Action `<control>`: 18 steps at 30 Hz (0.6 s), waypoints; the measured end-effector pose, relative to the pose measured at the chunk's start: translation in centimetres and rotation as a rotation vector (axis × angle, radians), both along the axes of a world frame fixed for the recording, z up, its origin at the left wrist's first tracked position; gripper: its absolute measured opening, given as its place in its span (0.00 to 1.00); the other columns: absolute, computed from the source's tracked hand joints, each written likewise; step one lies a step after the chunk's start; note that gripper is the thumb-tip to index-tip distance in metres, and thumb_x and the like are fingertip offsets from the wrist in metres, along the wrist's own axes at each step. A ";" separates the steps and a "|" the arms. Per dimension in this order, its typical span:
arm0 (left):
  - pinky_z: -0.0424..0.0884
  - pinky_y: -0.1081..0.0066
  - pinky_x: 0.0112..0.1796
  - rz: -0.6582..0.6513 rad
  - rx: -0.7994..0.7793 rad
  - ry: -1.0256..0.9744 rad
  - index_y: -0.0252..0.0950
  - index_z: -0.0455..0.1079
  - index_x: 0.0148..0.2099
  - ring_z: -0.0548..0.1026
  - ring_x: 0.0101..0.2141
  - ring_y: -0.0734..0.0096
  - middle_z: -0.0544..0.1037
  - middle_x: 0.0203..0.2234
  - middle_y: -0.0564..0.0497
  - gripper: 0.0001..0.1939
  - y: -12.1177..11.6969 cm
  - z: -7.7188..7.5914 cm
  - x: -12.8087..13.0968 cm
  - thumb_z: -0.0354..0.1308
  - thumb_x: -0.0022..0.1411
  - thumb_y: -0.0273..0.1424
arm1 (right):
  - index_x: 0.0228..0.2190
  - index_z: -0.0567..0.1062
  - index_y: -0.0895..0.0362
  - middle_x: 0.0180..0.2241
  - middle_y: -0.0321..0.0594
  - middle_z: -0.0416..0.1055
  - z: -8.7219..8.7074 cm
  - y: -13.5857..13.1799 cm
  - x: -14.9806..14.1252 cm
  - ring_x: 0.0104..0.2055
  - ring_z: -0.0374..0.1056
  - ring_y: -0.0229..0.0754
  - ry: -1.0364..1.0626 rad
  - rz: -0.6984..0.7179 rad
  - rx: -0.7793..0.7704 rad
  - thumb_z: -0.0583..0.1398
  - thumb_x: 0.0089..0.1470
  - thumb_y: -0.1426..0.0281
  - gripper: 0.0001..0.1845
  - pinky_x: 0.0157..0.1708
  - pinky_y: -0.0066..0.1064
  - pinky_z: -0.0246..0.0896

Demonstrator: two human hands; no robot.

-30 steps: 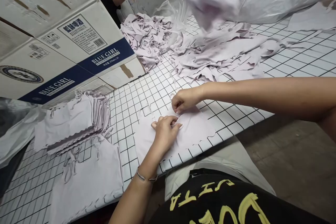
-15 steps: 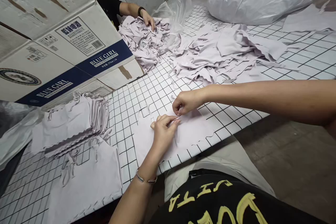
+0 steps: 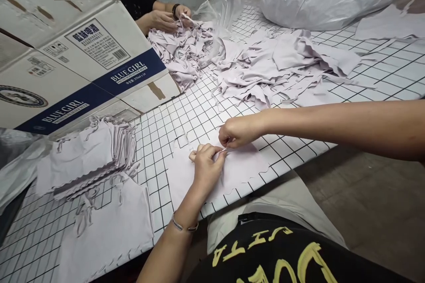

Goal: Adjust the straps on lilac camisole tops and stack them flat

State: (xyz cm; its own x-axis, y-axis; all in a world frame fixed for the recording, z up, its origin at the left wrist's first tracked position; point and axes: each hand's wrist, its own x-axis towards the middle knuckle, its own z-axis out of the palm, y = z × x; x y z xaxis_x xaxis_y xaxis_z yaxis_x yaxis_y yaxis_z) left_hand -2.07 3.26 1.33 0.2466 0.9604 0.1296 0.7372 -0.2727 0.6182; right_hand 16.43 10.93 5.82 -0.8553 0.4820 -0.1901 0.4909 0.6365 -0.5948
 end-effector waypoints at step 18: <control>0.52 0.62 0.42 -0.021 0.110 0.014 0.37 0.73 0.30 0.70 0.36 0.68 0.75 0.27 0.55 0.04 -0.1 -0.2 -0.1 0.62 0.59 0.29 | 0.29 0.76 0.61 0.28 0.37 0.70 0.3 -0.8 -0.4 0.29 0.61 0.37 -0.003 0.017 0.113 0.62 0.53 0.80 0.04 0.27 0.27 0.49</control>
